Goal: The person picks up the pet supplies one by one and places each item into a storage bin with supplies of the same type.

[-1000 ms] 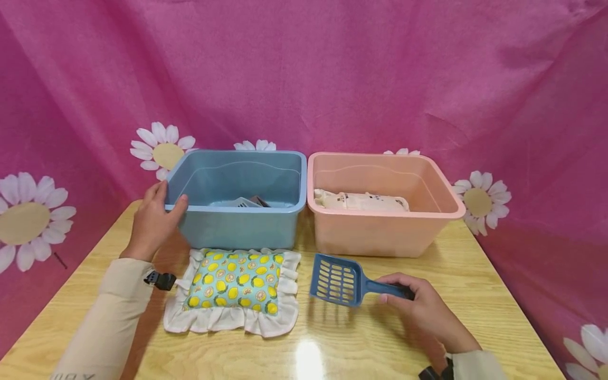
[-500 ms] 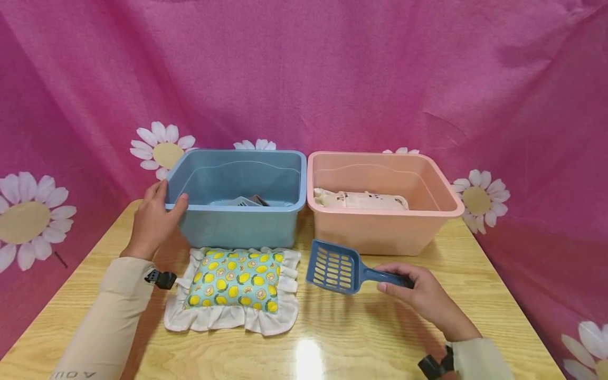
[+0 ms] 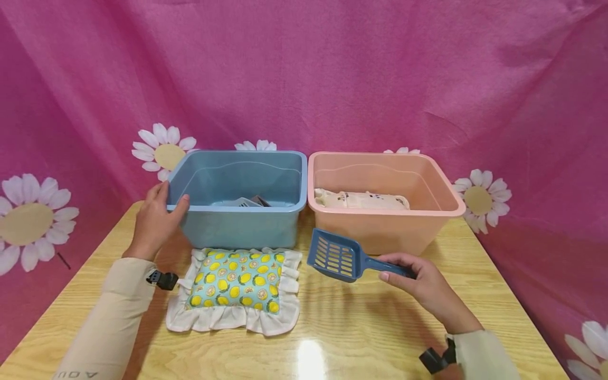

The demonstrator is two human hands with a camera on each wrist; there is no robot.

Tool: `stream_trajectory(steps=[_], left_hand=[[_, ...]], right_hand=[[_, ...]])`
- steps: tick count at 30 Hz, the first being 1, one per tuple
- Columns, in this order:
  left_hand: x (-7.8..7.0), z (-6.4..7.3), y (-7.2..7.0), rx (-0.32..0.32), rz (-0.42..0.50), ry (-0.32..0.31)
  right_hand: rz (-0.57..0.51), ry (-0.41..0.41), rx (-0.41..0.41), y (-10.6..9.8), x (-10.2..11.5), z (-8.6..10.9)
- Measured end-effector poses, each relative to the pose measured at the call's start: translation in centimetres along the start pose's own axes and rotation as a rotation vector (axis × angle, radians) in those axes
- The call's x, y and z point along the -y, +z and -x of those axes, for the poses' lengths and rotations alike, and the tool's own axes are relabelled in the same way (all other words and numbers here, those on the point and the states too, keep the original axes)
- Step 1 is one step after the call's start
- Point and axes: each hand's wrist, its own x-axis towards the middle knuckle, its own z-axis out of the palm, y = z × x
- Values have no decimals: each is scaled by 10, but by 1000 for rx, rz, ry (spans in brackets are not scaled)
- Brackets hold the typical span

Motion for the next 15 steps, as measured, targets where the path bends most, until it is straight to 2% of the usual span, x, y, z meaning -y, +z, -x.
stream_trajectory(steps=[15], left_hand=[[0,0,1,0,3,2]], right_hand=[[43,-70,19,-6,14,-5]])
